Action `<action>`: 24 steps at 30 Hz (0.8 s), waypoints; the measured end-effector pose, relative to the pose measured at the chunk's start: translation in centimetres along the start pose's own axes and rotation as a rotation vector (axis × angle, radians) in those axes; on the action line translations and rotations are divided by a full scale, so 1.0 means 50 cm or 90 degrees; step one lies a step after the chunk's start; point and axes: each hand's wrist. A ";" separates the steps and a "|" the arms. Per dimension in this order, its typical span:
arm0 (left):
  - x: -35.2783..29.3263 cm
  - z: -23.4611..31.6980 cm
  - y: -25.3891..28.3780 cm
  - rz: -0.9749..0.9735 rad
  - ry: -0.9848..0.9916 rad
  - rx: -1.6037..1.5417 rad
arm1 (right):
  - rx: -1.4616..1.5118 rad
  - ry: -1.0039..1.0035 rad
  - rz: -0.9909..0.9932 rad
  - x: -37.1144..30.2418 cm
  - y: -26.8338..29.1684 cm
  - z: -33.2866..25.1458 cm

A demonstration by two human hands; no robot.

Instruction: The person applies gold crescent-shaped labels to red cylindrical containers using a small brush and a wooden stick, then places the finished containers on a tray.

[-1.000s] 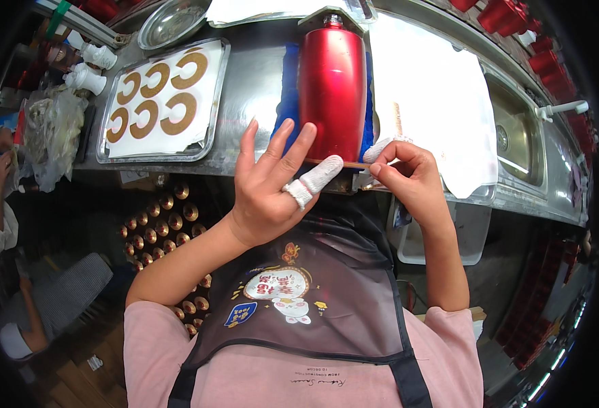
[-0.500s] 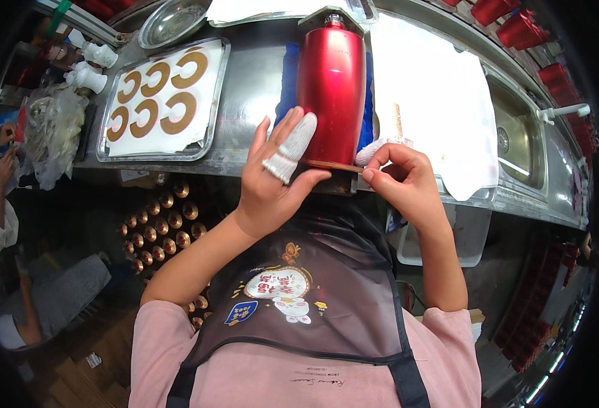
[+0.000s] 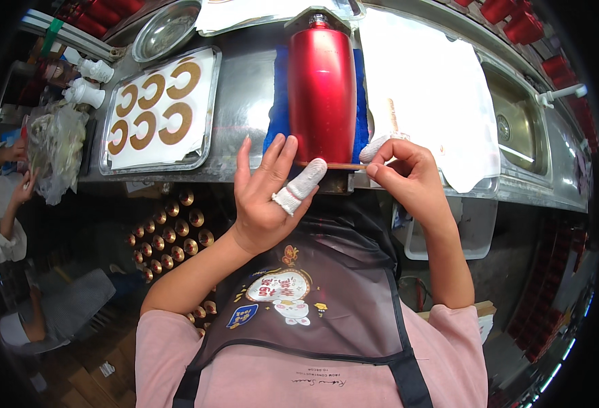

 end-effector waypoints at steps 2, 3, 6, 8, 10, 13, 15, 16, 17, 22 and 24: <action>0.011 0.010 0.006 0.011 -0.025 0.031 | -0.008 -0.014 0.005 0.001 -0.001 0.001; 0.015 0.013 0.008 0.005 -0.027 0.034 | -0.007 0.000 0.005 0.001 -0.002 -0.002; 0.016 0.011 0.015 0.005 -0.022 0.022 | -0.005 0.005 -0.005 -0.003 -0.002 -0.019; 0.009 0.001 0.021 -0.014 0.003 -0.008 | 0.004 -0.022 -0.018 -0.007 -0.003 -0.036; -0.005 -0.009 0.026 0.010 0.048 -0.033 | 0.019 0.010 -0.008 -0.010 -0.008 -0.051; -0.027 -0.021 0.022 -0.020 0.097 -0.047 | 0.011 0.049 0.001 -0.016 -0.021 -0.068; -0.035 -0.026 0.014 -0.031 0.091 -0.057 | -0.012 0.092 0.008 -0.019 -0.027 -0.074; -0.037 -0.027 0.010 -0.029 0.095 -0.067 | -0.032 0.116 0.015 -0.019 -0.027 -0.074; -0.038 -0.028 0.008 -0.023 0.085 -0.068 | -0.059 0.139 0.015 -0.020 -0.027 -0.073; -0.031 -0.026 0.005 -0.024 0.069 -0.070 | -0.039 0.079 0.043 -0.020 -0.012 -0.055; -0.025 -0.024 0.007 -0.024 0.055 -0.066 | -0.043 0.063 0.051 -0.020 -0.008 -0.045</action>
Point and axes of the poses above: each hand's wrist, its own x-axis towards the middle knuckle, its own y-axis out of the back of the hand, z = x × y, and after that the axes turned 13 degrees about y, right-handed
